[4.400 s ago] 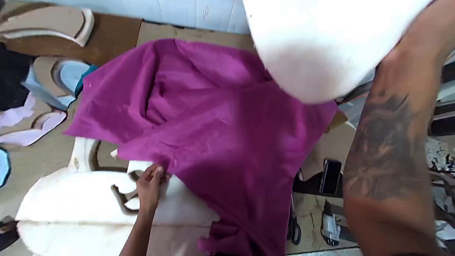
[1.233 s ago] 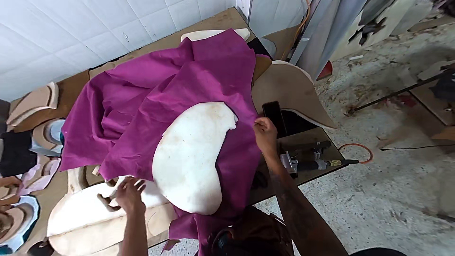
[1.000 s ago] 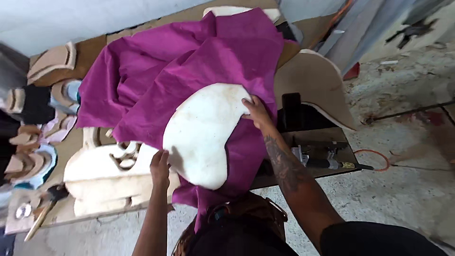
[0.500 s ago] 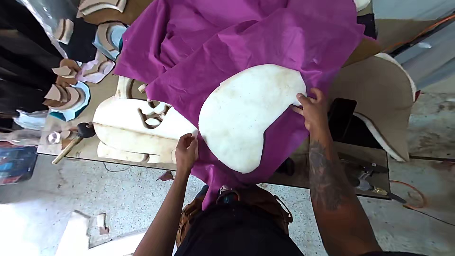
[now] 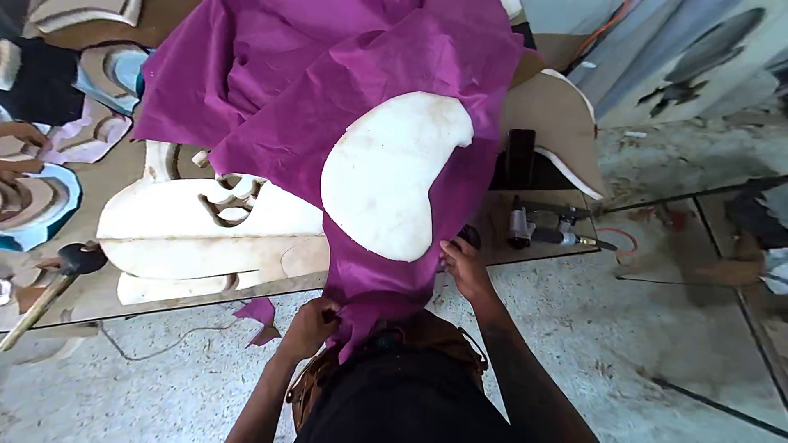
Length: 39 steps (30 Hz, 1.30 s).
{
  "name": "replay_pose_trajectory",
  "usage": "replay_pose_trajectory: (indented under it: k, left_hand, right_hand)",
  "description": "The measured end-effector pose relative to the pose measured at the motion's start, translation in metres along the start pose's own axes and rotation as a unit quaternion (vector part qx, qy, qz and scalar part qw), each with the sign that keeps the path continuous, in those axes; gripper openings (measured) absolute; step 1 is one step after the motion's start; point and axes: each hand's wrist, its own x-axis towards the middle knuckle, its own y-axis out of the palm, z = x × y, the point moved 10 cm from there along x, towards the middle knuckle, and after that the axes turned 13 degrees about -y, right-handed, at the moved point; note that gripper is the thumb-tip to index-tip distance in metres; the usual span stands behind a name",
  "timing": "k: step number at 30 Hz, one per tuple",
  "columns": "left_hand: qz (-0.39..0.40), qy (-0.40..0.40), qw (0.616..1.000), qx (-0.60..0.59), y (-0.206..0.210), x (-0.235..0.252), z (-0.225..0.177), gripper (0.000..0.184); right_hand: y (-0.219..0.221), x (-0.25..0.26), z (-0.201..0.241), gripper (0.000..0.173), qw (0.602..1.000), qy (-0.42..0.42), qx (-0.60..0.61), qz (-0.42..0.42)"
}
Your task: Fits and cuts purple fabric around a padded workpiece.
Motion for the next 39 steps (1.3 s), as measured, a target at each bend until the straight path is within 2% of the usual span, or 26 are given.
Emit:
replay_pose_trajectory:
  k: [1, 3, 6, 8, 11, 14, 17, 21, 23, 26, 29, 33, 36, 39]
  left_hand:
    - [-0.004, 0.029, 1.000, 0.001, -0.005, -0.006, 0.003, 0.016]
    - [-0.019, 0.090, 0.996, -0.007, -0.012, -0.016, 0.014, 0.012]
    - [-0.029, 0.145, 0.989, -0.015, -0.008, -0.025, 0.033, 0.009]
    - [-0.016, 0.144, 0.988, -0.047, -0.004, -0.019, 0.037, 0.012]
    - [-0.044, 0.097, 0.961, -0.257, 0.000, 0.003, 0.055, 0.019]
    - [-0.079, 0.050, 0.918, -0.386, 0.009, 0.028, 0.055, 0.039]
    - [-0.083, 0.036, 0.920, -0.382, 0.022, 0.039, 0.036, 0.042]
    - [-0.030, 0.014, 0.918, -0.396, 0.029, 0.038, 0.021, 0.029]
    - [0.006, 0.009, 0.902, -0.432, 0.025, 0.035, 0.018, 0.027]
    - [0.025, 0.006, 0.884, -0.466, 0.015, 0.031, 0.022, 0.028]
    - [0.052, 0.015, 0.885, -0.462, 0.014, 0.029, 0.026, 0.026]
    - [0.106, 0.007, 0.915, -0.389, 0.030, 0.030, 0.051, 0.032]
    - [0.094, -0.053, 0.957, -0.271, 0.033, 0.029, 0.097, 0.038]
    - [0.089, -0.164, 0.974, -0.125, 0.030, 0.017, 0.157, 0.043]
  right_hand:
    - [0.005, -0.005, 0.006, 0.027, 1.000, -0.019, -0.012, 0.013]
    - [0.006, -0.017, 0.009, 0.022, 0.999, -0.034, -0.030, 0.009]
    - [-0.002, -0.026, -0.025, 0.039, 0.994, -0.025, 0.075, -0.071]
    - [-0.008, -0.016, -0.041, 0.053, 0.979, -0.033, 0.152, -0.135]
    - [-0.011, -0.001, -0.044, 0.065, 0.974, -0.058, 0.167, -0.143]
    - [-0.010, 0.018, -0.031, 0.068, 0.981, -0.082, 0.134, -0.114]
    - [-0.004, 0.037, -0.028, 0.069, 0.979, -0.058, 0.176, -0.084]
    - [0.012, 0.046, -0.010, 0.041, 0.982, -0.076, 0.175, 0.014]
    - [0.006, 0.040, -0.003, 0.035, 0.990, -0.062, 0.100, 0.079]
    - [-0.029, 0.027, 0.005, 0.041, 0.986, -0.038, -0.095, 0.135]
    - [-0.062, 0.020, 0.009, 0.038, 0.981, -0.049, -0.136, 0.130]
    - [-0.071, 0.006, -0.017, 0.038, 0.998, -0.028, -0.007, 0.060]
    - [-0.082, -0.014, -0.040, 0.033, 0.999, 0.007, -0.023, 0.027]
    - [-0.103, -0.032, -0.052, 0.022, 0.996, 0.037, -0.086, -0.006]
